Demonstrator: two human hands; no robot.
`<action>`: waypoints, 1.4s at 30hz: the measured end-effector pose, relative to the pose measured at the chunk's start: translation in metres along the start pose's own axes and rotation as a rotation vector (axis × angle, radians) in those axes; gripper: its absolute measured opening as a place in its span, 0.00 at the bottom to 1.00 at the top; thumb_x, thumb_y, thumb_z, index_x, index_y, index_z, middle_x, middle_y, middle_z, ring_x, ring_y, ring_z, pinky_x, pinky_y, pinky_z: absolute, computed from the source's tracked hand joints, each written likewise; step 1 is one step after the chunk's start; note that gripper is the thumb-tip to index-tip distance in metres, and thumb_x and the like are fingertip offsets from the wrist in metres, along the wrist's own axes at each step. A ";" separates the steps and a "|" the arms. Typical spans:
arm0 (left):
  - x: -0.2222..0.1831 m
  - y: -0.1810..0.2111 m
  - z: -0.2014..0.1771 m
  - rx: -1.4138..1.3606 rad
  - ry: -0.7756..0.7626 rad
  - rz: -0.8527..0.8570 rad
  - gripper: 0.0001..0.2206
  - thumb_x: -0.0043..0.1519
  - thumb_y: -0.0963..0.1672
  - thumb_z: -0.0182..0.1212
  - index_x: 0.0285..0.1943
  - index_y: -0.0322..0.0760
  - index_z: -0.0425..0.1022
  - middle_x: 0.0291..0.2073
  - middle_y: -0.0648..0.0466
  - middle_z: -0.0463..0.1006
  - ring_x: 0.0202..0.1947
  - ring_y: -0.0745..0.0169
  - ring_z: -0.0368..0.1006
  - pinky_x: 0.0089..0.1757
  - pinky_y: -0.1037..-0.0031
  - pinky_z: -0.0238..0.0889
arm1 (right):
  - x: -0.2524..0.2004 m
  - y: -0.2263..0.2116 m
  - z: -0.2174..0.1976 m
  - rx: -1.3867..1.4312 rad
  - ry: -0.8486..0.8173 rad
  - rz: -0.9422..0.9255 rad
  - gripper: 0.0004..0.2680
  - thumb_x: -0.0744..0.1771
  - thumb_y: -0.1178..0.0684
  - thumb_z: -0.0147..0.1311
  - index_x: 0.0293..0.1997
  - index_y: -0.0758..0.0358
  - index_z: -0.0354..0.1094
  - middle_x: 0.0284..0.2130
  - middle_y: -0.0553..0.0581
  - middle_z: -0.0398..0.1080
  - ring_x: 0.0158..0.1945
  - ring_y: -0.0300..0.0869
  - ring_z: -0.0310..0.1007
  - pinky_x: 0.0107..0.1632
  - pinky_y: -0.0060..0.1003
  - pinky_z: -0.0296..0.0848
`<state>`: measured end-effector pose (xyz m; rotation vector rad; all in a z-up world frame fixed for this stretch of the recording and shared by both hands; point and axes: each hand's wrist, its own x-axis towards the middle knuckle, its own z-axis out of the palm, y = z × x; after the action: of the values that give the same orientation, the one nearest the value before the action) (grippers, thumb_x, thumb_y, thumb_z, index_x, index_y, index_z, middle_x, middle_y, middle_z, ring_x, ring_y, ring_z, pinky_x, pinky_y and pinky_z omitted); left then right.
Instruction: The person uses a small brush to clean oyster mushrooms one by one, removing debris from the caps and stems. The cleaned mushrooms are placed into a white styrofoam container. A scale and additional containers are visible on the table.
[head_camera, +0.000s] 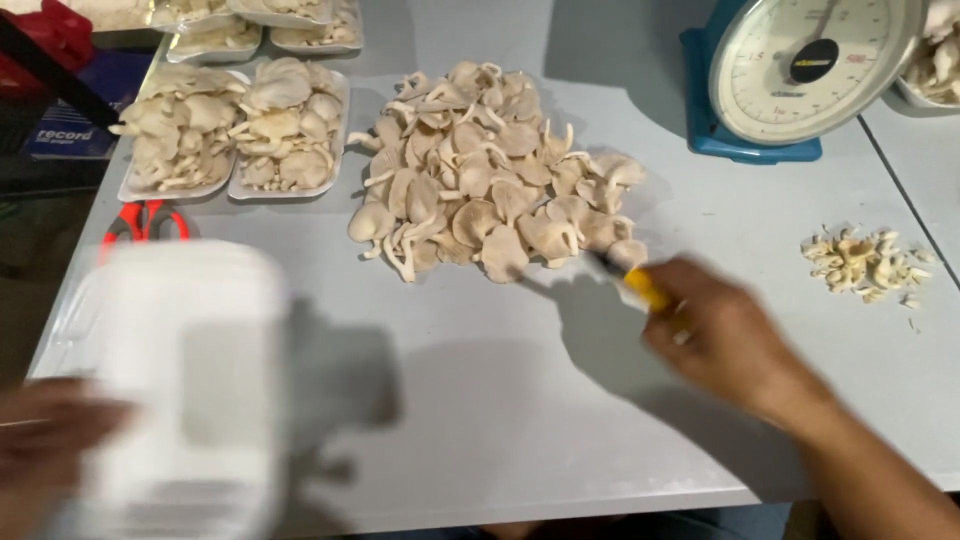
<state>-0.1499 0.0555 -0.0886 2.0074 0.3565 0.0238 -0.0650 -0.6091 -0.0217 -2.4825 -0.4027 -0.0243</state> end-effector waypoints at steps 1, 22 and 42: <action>0.003 0.024 0.048 0.001 -0.002 0.001 0.27 0.58 0.31 0.53 0.70 0.30 0.69 0.53 0.33 0.82 0.52 0.39 0.79 0.30 0.57 0.62 | 0.004 -0.001 -0.013 0.000 0.001 0.002 0.16 0.63 0.62 0.56 0.57 0.60 0.71 0.44 0.53 0.75 0.29 0.42 0.80 0.33 0.36 0.80; -0.021 0.262 0.320 0.331 -0.785 -0.230 0.21 0.67 0.52 0.59 0.26 0.36 0.65 0.19 0.49 0.77 0.12 0.59 0.75 0.17 0.77 0.62 | 0.048 0.036 -0.047 1.348 0.530 0.539 0.08 0.71 0.51 0.45 0.48 0.62 0.68 0.38 0.54 0.69 0.41 0.40 0.71 0.46 0.36 0.76; -0.011 0.236 0.320 0.113 -0.547 -0.368 0.48 0.57 0.41 0.67 0.83 0.67 0.38 0.16 0.50 0.66 0.10 0.53 0.70 0.16 0.65 0.75 | 0.030 0.017 0.017 1.078 0.370 0.312 0.07 0.70 0.53 0.53 0.37 0.65 0.68 0.21 0.54 0.67 0.16 0.36 0.66 0.16 0.25 0.68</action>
<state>-0.0491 -0.3233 -0.0236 1.9356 0.3689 -0.7738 -0.0328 -0.6035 -0.0423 -1.4015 0.1326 -0.1061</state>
